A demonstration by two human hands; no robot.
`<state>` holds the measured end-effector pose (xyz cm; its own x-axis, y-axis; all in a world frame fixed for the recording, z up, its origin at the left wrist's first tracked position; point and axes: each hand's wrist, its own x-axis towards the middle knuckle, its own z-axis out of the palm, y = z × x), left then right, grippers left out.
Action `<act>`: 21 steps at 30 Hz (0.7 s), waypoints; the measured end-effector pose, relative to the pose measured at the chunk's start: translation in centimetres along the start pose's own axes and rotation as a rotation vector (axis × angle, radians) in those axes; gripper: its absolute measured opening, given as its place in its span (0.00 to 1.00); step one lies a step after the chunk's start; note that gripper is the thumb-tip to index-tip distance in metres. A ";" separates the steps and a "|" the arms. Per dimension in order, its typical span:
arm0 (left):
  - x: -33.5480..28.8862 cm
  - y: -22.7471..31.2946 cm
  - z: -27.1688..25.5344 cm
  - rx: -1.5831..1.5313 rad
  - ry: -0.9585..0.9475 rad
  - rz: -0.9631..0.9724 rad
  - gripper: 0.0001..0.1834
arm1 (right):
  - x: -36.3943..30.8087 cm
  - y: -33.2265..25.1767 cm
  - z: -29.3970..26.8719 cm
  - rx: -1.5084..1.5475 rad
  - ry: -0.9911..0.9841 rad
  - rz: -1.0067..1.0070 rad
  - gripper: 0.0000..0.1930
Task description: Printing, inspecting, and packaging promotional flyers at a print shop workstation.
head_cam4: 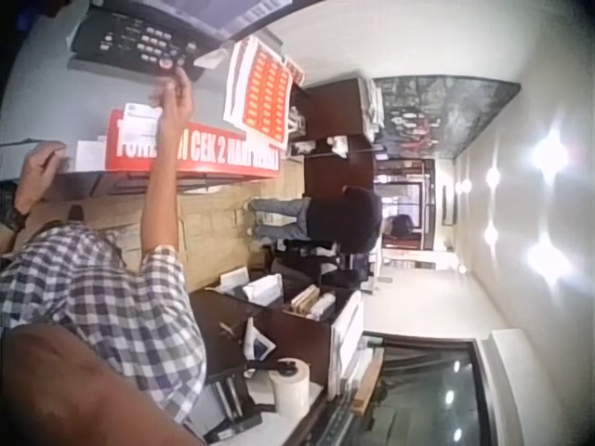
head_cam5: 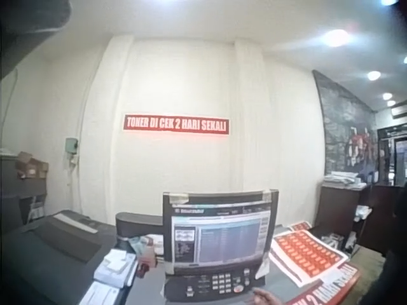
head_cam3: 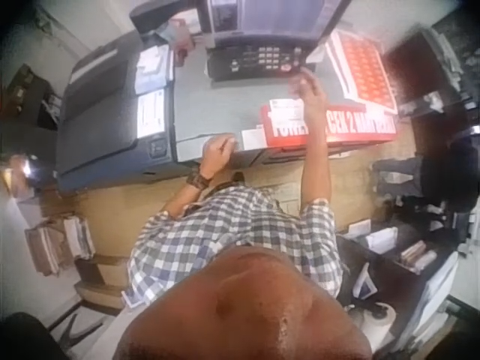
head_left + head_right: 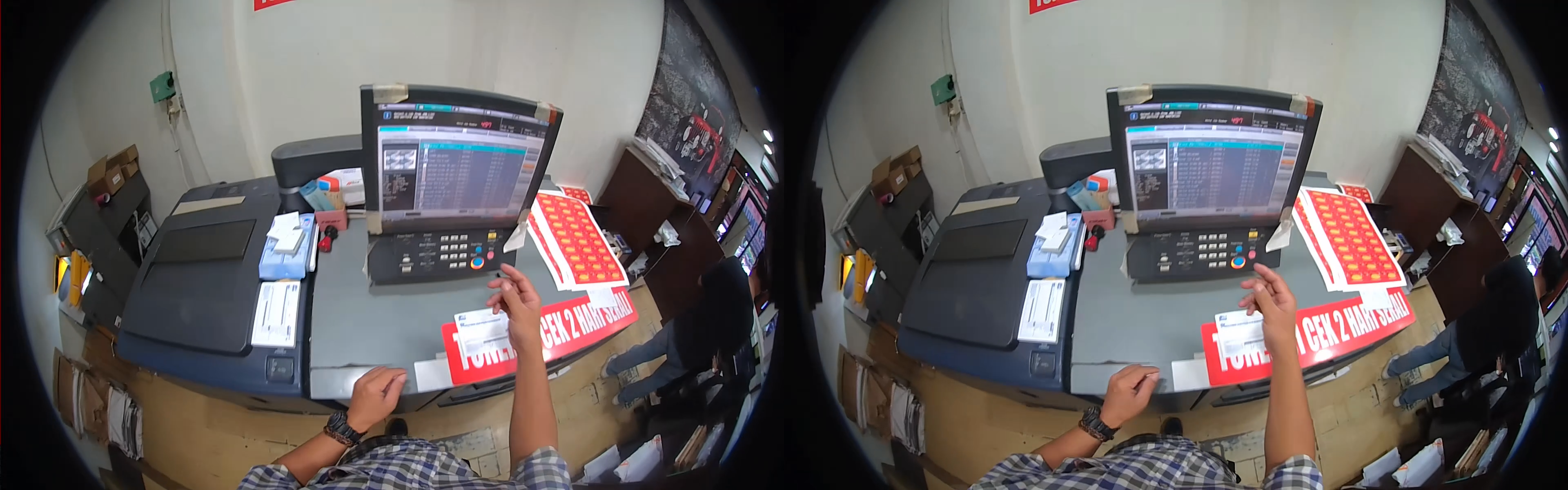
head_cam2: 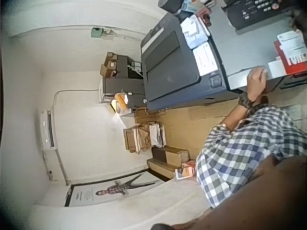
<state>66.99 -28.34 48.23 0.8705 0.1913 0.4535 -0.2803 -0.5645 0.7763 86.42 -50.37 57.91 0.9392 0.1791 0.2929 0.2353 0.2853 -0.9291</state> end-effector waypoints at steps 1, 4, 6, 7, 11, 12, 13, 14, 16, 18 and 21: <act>0.6 -0.6 0.3 0.040 0.048 -0.052 0.05 | 1.9 0.3 0.4 -0.003 0.004 -0.008 0.21; 1.3 -2.6 1.6 0.192 0.087 -0.016 0.05 | 5.7 0.7 1.1 0.021 0.012 -0.054 0.26; 1.5 -2.0 1.9 0.240 0.077 0.026 0.04 | 8.0 0.6 0.2 0.026 0.025 -0.070 0.27; 2.0 -2.0 2.2 0.288 0.084 0.075 0.04 | 9.3 0.4 -0.2 0.031 0.027 -0.098 0.28; 2.3 -1.7 2.8 0.327 0.115 0.076 0.03 | 12.9 -0.7 -0.9 0.053 0.058 -0.140 0.29; 2.3 -2.2 2.9 0.344 0.151 0.091 0.02 | 13.8 -0.5 -1.1 0.059 0.064 -0.144 0.30; 2.3 -2.2 3.1 0.351 0.155 0.085 0.02 | 14.1 -0.5 -1.4 0.065 0.057 -0.140 0.30; 2.2 -2.1 3.3 0.372 0.160 0.067 0.02 | 14.3 -0.6 -1.7 0.048 0.049 -0.131 0.30; 2.3 -2.0 3.4 0.402 0.172 0.040 0.02 | 14.5 -0.4 -1.9 0.039 0.031 -0.115 0.29; 2.4 -1.6 3.2 0.447 0.191 0.013 0.02 | 14.5 -0.2 -1.4 0.055 0.022 -0.123 0.27; 2.2 -2.0 3.4 0.474 0.224 0.024 0.02 | 13.7 -0.9 -0.1 -0.075 0.018 -0.197 0.26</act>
<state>70.82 -29.54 46.17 0.7439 0.3115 0.5913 -0.0398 -0.8625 0.5045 99.12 -48.31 62.75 0.8775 0.1093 0.4670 0.4322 0.2422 -0.8687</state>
